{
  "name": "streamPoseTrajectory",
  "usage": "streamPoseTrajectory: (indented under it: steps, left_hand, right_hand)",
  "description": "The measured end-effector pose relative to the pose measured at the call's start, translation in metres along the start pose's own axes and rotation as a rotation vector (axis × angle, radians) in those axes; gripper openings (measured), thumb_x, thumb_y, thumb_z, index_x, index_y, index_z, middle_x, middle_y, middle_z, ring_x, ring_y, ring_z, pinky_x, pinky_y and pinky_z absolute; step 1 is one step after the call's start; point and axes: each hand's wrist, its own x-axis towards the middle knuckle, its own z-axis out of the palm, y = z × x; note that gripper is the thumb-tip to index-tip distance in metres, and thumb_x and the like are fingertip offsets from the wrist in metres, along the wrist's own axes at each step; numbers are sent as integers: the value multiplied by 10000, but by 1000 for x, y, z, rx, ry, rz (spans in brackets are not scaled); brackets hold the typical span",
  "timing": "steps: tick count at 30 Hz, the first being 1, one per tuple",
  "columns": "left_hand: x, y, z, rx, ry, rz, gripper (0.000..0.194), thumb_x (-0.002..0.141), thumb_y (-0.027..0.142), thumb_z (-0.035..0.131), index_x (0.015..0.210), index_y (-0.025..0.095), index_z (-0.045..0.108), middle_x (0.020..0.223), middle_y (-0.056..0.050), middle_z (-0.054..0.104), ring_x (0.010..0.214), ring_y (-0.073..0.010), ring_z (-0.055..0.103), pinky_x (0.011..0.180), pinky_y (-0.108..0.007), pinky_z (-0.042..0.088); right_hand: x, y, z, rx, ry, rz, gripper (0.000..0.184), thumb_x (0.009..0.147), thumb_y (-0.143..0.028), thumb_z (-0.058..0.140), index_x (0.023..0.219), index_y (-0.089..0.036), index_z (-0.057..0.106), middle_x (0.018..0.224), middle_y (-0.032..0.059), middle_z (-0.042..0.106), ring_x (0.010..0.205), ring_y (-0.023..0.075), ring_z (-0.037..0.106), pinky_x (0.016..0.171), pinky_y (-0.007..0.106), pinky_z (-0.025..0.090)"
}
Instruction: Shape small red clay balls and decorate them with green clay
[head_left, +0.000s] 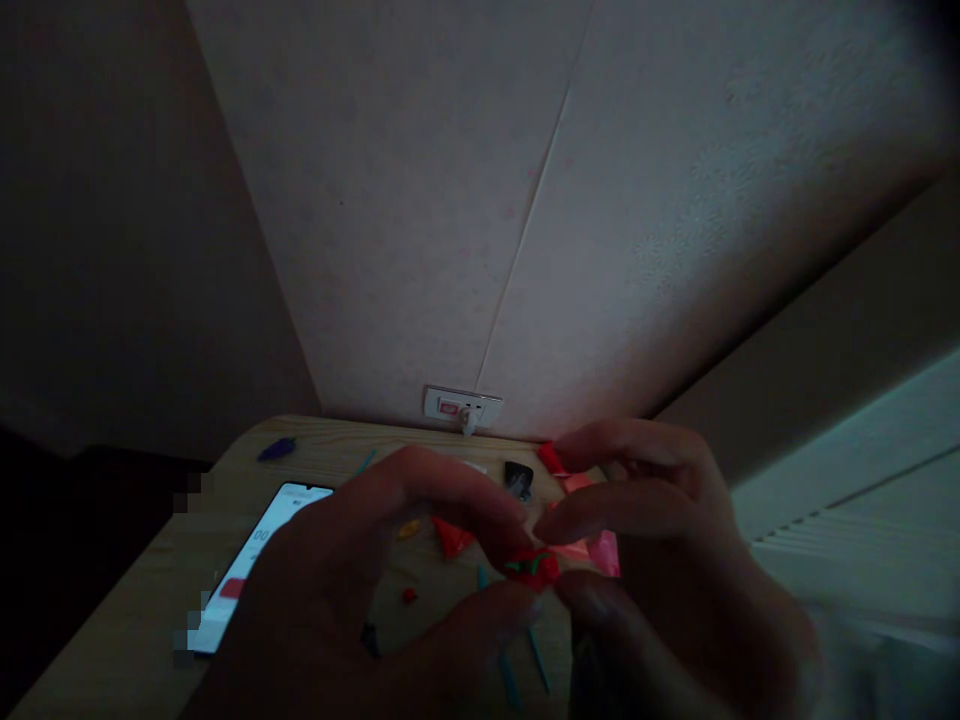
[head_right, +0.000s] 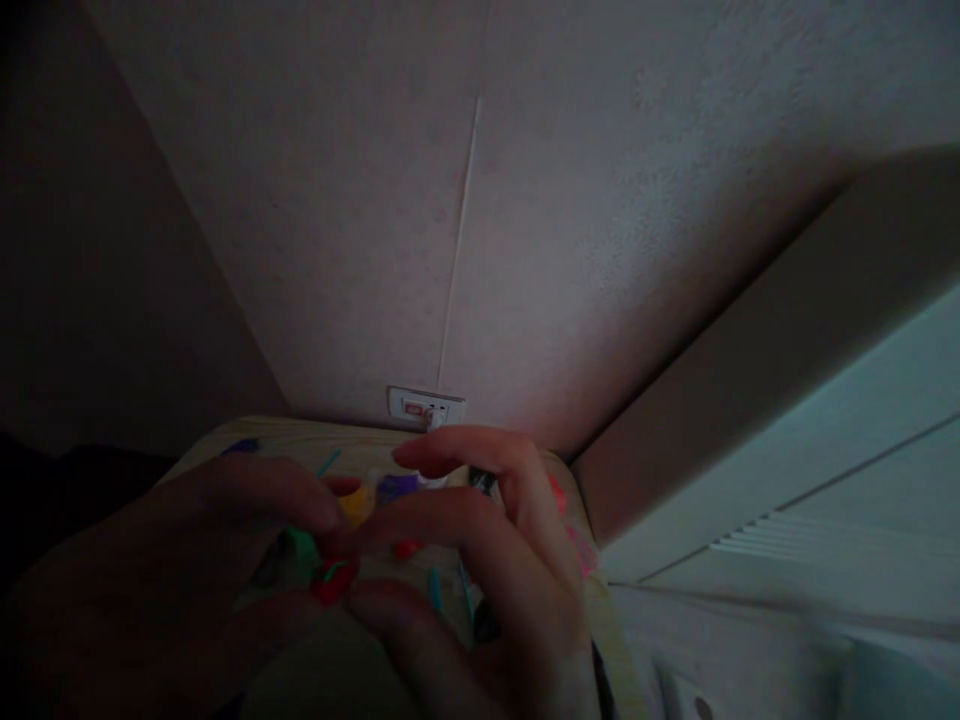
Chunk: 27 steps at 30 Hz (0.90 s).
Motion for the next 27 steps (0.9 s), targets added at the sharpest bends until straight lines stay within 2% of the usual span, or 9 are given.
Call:
streamPoseTrajectory:
  steps: [6, 9, 14, 19, 23, 27]
  left_hand:
    - [-2, 9, 1, 69, 66, -163, 136, 649, 340, 728, 736, 278, 643, 782, 42, 698, 829, -194, 648, 728, -278, 517]
    - [-2, 11, 2, 52, 86, -188, 151, 631, 334, 739, 735, 295, 636, 759, 61, 692, 819, -181, 645, 756, -267, 510]
    - [-2, 10, 2, 40, 86, -174, 145, 629, 337, 742, 725, 309, 638, 715, 73, 678, 769, -162, 642, 737, -244, 513]
    - [-1, 9, 2, 71, 96, -115, 118, 645, 330, 725, 724, 301, 641, 697, 58, 679, 704, -164, 641, 701, -260, 526]
    - [-1, 8, 2, 103, 117, -73, 110, 655, 327, 713, 732, 290, 643, 699, 40, 683, 730, -186, 650, 699, -281, 532]
    - [-1, 7, 2, 106, 118, -65, 104, 658, 313, 709, 734, 288, 643, 710, 40, 686, 741, -185, 654, 690, -276, 533]
  right_hand:
    - [1, 0, -2, 46, -63, 72, 153, 878, -379, 541, 840, -268, 640, 1008, 8, 546, 921, 167, 547, 671, 269, 474]
    - [0, -1, 1, 62, -31, 60, 161, 882, -361, 537, 808, -266, 644, 993, 9, 551, 891, 166, 551, 674, 276, 483]
    - [-1, -2, 6, 49, 70, 26, 186, 881, -356, 537, 762, -258, 642, 932, 11, 569, 814, 161, 556, 660, 288, 474]
    - [0, -2, 9, 44, 84, 23, 192, 882, -356, 538, 751, -257, 639, 922, 5, 567, 807, 152, 556, 645, 277, 470]
    - [0, -3, 7, 32, 97, 30, 181, 871, -354, 555, 746, -259, 644, 908, 8, 572, 803, 157, 553, 651, 281, 475]
    - [0, -5, 4, 7, 51, 51, 151, 872, -329, 561, 766, -261, 644, 915, 12, 578, 838, 164, 562, 693, 299, 490]
